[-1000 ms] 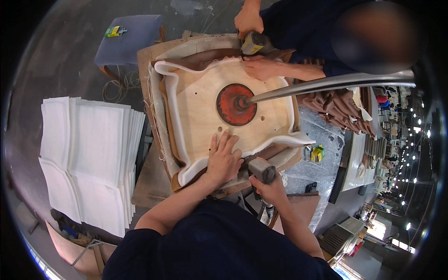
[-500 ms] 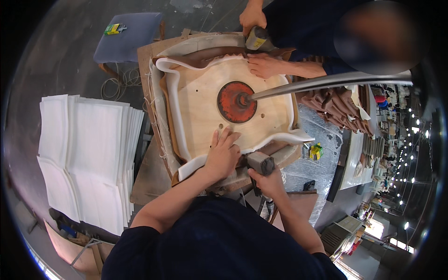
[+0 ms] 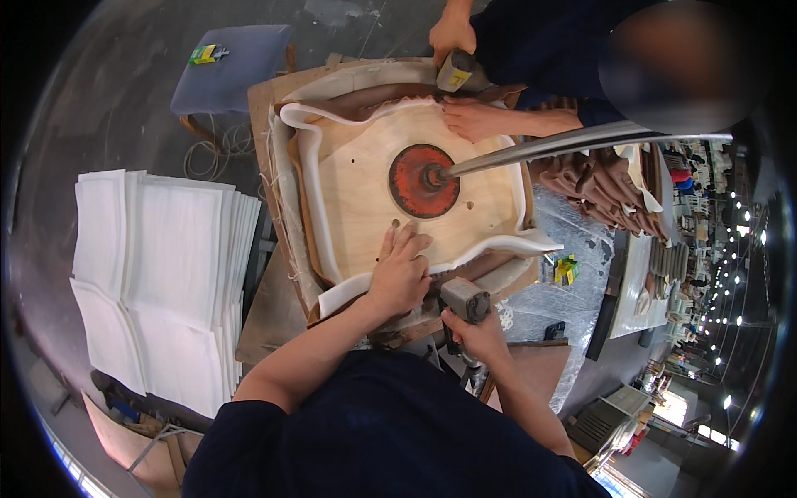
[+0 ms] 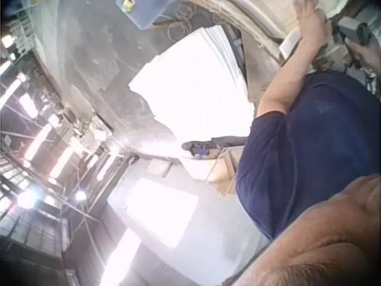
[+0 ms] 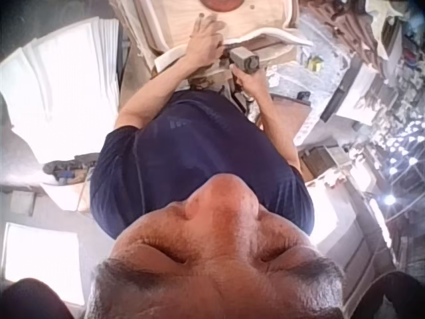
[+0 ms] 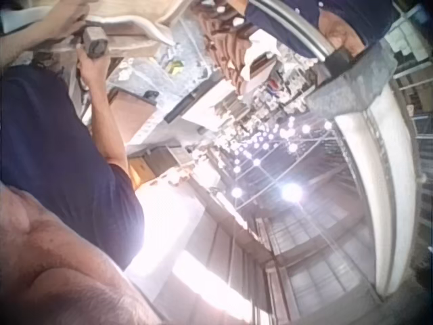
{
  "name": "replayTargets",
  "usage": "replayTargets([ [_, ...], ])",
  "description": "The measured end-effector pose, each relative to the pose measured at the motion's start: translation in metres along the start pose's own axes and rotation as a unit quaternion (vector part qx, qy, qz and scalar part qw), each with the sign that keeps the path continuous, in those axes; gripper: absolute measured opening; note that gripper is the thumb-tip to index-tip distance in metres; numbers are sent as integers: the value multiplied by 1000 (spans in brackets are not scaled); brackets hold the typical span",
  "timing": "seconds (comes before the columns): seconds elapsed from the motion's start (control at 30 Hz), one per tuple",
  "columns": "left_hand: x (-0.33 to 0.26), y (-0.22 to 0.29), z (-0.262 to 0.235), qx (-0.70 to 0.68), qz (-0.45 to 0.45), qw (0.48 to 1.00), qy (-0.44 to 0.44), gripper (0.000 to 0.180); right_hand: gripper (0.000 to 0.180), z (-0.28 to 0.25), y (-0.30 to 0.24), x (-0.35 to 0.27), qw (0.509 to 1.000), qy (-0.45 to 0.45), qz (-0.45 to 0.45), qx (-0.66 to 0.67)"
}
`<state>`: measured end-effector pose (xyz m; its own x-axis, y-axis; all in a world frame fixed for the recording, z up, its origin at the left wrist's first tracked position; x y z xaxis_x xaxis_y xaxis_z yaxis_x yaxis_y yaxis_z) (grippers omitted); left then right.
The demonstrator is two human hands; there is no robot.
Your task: The person places a white fabric cover over a chair seat, aligns it, and uses a staple gun to secure the fabric around the edges. A coworker assists by holding the seat and applying glue. The process is repeated for multiple seats.
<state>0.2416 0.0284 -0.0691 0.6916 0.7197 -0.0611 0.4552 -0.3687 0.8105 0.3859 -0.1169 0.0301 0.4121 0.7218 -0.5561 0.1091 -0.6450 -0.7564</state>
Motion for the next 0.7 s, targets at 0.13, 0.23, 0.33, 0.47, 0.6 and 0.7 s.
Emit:
replayTargets([
  [0.13,0,1,3,16,-17,1000,9,11,73,2,-11,5,1000,-5,15,-5],
  [0.23,3,2,3,9,-18,1000,13,13,73,2,-11,13,999,-10,29,-8],
  [0.33,0,1,5,6,-24,1000,9,13,74,4,-13,8,999,-18,30,-7],
  [0.47,-1,-1,8,4,-19,1000,18,14,72,10,-13,5,999,-5,32,-20],
  [0.6,0,0,8,1,-10,1000,14,12,67,12,6,11,994,20,-21,-105],
  [0.7,7,-12,3,-26,-2,999,-22,7,66,8,-1,18,996,6,21,-87],
])
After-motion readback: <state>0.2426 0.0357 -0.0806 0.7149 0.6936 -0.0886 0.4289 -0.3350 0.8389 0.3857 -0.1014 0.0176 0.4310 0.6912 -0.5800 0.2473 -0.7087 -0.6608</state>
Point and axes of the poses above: each hand's wrist, its own x-axis towards the middle knuckle, its own z-axis out of the palm, y = z × x, the point moved 1 cm from there along x, towards the middle knuckle, and after that the axes turned 9 degrees about -z, right-handed, at the moved point
